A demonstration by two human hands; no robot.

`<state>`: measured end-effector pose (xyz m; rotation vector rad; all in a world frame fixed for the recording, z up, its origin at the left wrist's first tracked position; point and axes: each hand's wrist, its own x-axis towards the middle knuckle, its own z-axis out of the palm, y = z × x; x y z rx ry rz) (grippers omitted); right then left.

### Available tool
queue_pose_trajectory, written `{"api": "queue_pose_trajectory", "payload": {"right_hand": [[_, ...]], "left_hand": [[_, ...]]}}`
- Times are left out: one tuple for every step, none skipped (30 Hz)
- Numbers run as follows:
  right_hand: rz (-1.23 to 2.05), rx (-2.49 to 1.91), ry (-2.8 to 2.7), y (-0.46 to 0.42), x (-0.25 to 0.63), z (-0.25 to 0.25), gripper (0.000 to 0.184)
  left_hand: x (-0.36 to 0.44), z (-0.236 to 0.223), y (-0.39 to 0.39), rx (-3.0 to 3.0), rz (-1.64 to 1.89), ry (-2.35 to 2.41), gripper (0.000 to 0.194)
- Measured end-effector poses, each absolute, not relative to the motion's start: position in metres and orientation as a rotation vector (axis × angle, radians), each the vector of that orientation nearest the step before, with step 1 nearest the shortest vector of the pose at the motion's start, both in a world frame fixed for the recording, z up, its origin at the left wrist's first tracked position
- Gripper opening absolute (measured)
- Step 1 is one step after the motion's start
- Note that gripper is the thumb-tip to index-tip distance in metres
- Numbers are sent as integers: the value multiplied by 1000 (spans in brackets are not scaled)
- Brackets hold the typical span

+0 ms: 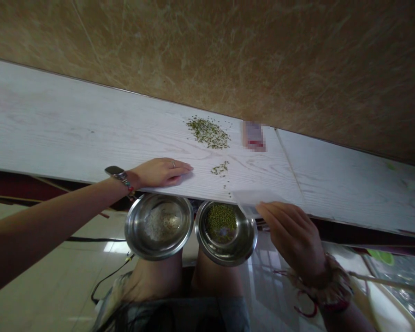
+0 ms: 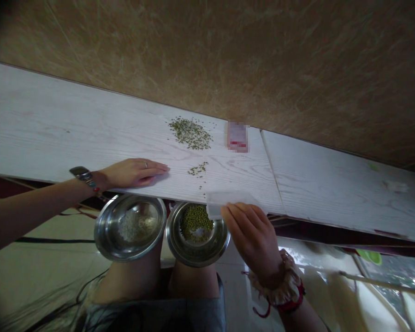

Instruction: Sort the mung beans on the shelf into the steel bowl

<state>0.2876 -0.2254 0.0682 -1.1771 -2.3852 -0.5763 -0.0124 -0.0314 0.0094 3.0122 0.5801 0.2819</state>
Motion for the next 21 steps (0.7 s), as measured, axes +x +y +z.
{"api": "queue_pose_trajectory", "payload": {"right_hand": [[-557, -1173, -2392, -226, 287, 68, 27], [-536, -1171, -2400, -227, 286, 69, 27], [-520, -1168, -2403, -229, 286, 70, 27], [-510, -1163, -2404, -231, 286, 70, 26], [-507, -1161, -2403, -232, 286, 71, 26], [-511, -1164, -2401, -233, 286, 72, 25], [-522, -1171, -2395, -234, 286, 73, 25], [-541, -1181, -2387, -234, 287, 74, 25], [-562, -1194, -2381, -233, 288, 74, 25], [-581, -1209, -2375, -233, 289, 73, 25], [-597, -1222, -2370, -232, 290, 73, 25], [-609, -1231, -2368, -231, 290, 72, 25], [-615, -1238, -2368, -230, 291, 71, 25], [-617, -1240, -2371, -230, 291, 70, 25], [-615, -1238, -2376, -230, 291, 69, 25], [-609, -1230, -2383, -230, 291, 68, 25], [-599, -1220, -2393, -231, 291, 68, 26], [-587, -1210, -2400, -232, 290, 67, 26], [-575, -1205, -2403, -232, 290, 67, 26], [-567, -1205, -2402, -233, 290, 68, 26], [-564, -1209, -2396, -233, 290, 68, 26]], "left_hand": [[-12, 10, -31, 3007, 285, 580, 33], [-12, 9, -31, 3003, 284, 583, 33], [-12, 9, -30, 2999, 276, 587, 33], [-12, 9, -30, 2998, 266, 591, 33], [-12, 8, -29, 3000, 260, 595, 33], [-12, 8, -29, 3004, 257, 596, 33], [-12, 7, -29, 3010, 258, 590, 33], [-12, 7, -29, 3015, 263, 582, 33], [-12, 7, -29, 3020, 269, 575, 33], [-13, 6, -29, 3022, 277, 569, 33], [-13, 6, -29, 3021, 283, 567, 32], [-13, 7, -30, 3019, 287, 567, 32], [-13, 7, -30, 3017, 290, 571, 32], [-13, 7, -30, 3017, 288, 576, 32], [-13, 8, -31, 3018, 283, 580, 32], [-13, 8, -31, 3020, 275, 584, 32], [-12, 9, -31, 3022, 266, 592, 33], [-12, 9, -31, 3021, 255, 601, 33], [-12, 9, -31, 3018, 247, 611, 33], [-11, 9, -31, 3015, 240, 619, 33], [-11, 9, -31, 3011, 234, 627, 33]]}}
